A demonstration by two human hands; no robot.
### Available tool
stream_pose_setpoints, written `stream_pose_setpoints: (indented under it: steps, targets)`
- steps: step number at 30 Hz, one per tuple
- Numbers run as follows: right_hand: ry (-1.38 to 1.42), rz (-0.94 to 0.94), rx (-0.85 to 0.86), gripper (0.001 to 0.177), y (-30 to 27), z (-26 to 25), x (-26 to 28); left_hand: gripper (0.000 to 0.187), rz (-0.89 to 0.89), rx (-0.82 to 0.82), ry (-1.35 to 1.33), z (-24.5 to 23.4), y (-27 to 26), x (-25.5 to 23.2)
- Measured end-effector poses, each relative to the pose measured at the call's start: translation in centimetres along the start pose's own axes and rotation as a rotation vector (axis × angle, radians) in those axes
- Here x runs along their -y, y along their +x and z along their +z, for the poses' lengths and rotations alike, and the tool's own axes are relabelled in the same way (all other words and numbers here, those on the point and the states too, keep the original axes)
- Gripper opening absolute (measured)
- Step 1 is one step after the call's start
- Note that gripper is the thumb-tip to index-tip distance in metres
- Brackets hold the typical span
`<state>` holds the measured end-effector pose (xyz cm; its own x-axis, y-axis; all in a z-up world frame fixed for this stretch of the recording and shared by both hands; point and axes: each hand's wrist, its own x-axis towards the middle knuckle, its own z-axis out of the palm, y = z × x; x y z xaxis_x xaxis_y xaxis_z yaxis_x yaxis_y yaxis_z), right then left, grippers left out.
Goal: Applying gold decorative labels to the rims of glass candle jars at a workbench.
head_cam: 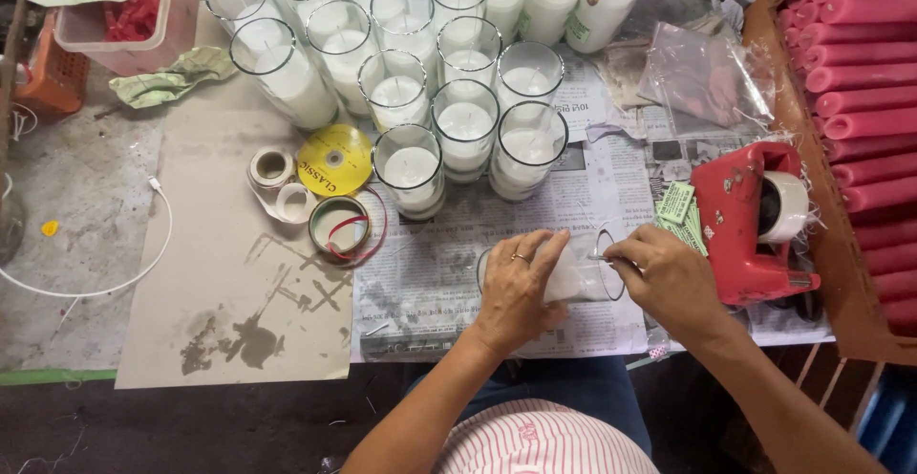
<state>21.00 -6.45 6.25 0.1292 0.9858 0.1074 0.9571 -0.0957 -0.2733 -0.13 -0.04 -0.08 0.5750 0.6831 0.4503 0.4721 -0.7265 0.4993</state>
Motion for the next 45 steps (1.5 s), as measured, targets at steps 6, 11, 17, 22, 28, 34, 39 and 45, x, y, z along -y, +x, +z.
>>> stream_pose_setpoints:
  steps: [6,11,17,22,28,34,39,45]
  targets:
    - [-0.158,-0.138,-0.082,0.005,-0.5,2.3,-0.8,0.115,0.012,0.0,0.007,0.1,-0.1,-0.1]
    - [-0.227,-0.175,-0.052,0.004,-0.4,3.2,-1.6,0.114,0.024,-0.012,0.024,1.1,-0.4,0.1]
    - [-0.221,-0.145,0.012,0.003,-0.5,0.9,-0.6,0.113,0.024,-0.014,0.018,0.3,-0.3,-0.2]
    - [0.009,-0.082,-0.057,0.016,-2.0,-5.6,0.1,0.093,0.031,-0.101,-0.138,-2.9,-1.1,1.5]
    - [0.116,-0.04,-0.287,0.014,-4.2,-5.9,-2.1,0.083,0.203,-0.16,-0.054,-8.3,-1.2,1.8]
    - [0.13,0.116,-0.287,0.016,-5.9,-2.7,-4.5,0.06,0.441,-0.173,-0.057,-14.6,1.9,-6.1]
    - [0.155,0.117,-0.316,0.017,-7.1,-2.7,-5.0,0.042,0.634,-0.209,-0.013,-17.5,4.7,-9.4]
    - [0.082,0.206,-0.289,0.015,-9.9,-1.5,-7.6,0.039,0.652,0.099,0.296,-16.7,7.0,-8.4]
